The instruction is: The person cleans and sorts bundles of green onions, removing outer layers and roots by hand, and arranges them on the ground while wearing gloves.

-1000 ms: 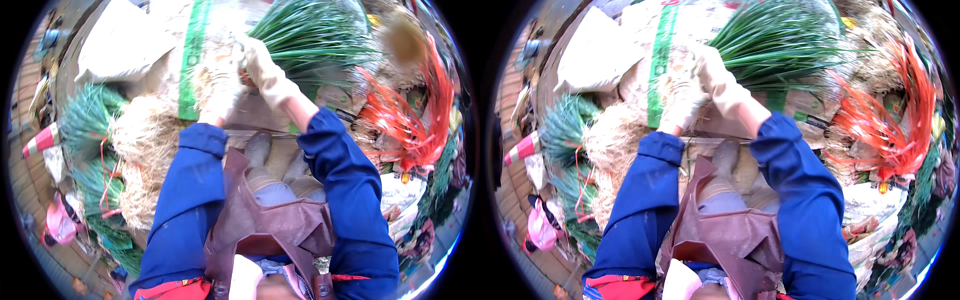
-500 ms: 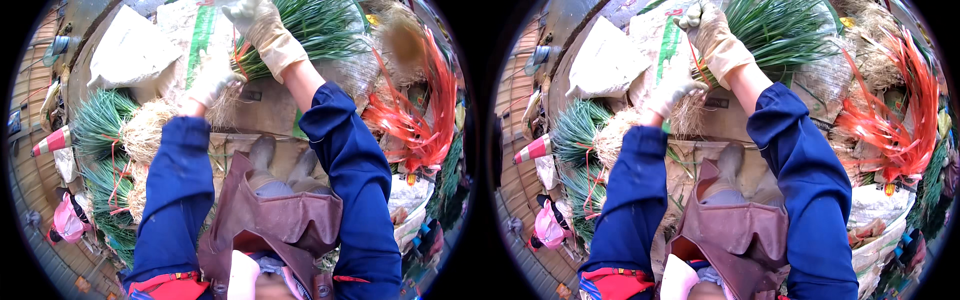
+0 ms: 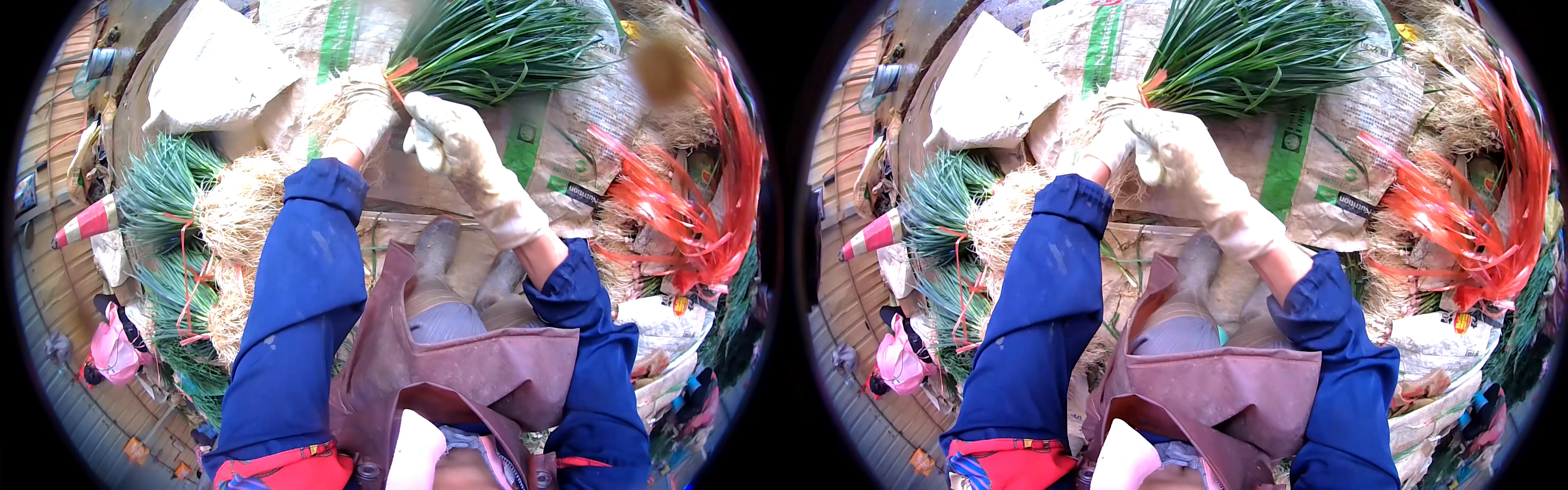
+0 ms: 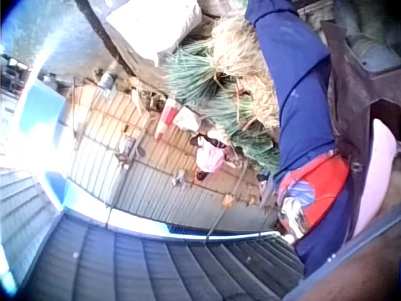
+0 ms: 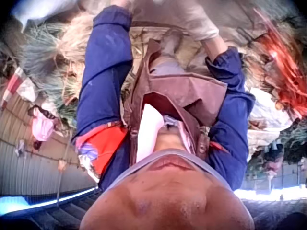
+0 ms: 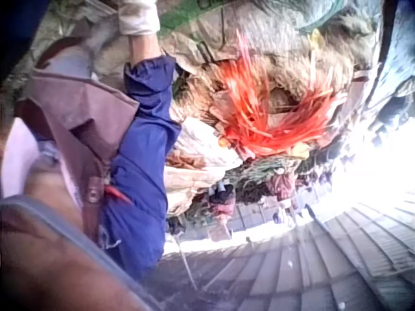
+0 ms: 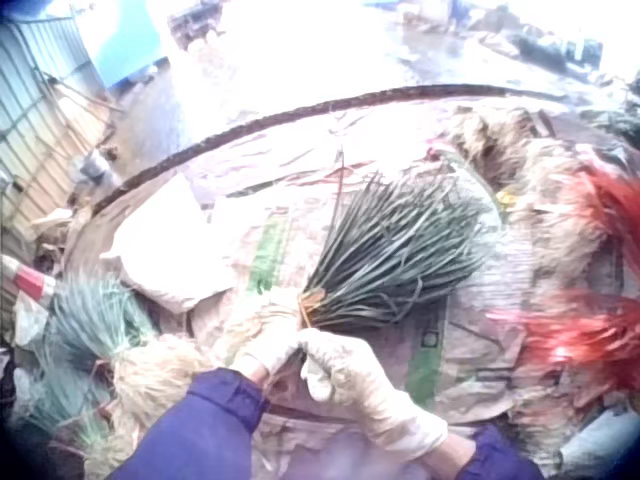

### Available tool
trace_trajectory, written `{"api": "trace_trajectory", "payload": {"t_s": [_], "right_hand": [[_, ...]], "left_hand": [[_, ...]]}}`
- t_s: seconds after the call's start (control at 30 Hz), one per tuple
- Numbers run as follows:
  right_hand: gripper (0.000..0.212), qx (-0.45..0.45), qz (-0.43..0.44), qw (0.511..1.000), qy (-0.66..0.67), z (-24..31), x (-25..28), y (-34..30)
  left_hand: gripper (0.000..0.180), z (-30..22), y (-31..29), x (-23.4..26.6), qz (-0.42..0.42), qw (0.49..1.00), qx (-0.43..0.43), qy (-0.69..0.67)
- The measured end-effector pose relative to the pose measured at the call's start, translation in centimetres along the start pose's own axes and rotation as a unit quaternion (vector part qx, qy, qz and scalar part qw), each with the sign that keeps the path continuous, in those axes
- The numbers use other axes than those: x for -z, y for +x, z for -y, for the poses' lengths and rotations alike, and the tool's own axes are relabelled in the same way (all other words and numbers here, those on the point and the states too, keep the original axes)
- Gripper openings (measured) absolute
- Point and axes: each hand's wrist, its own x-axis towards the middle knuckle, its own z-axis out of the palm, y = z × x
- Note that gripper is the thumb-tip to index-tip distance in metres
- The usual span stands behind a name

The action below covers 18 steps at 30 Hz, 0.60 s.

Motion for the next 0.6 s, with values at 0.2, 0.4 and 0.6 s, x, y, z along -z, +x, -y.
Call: {"api": "trace_trajectory", "payload": {"t_s": [0.2, 0.4, 0.6], "right_hand": [[0.013, 0.011, 0.041, 0.978, -0.206, 0.0, 2.2, -2.9], [0.024, -0.131, 0.024, 0.988, -0.077, -0.1, 2.9, -5.5], [0.024, -0.084, 0.070, 0.984, -0.141, -2.2, 4.8, -8.5]], "left_hand": [[0.014, -3.3, 0.0, 2.4, 0.068, 0.995, 0.061, -0.047], [0.016, -3.0, 2.0, 3.0, 0.153, 0.981, 0.077, 0.090], [0.031, -2.2, 2.4, 2.3, 0.135, 0.973, 0.000, 0.185]]}}
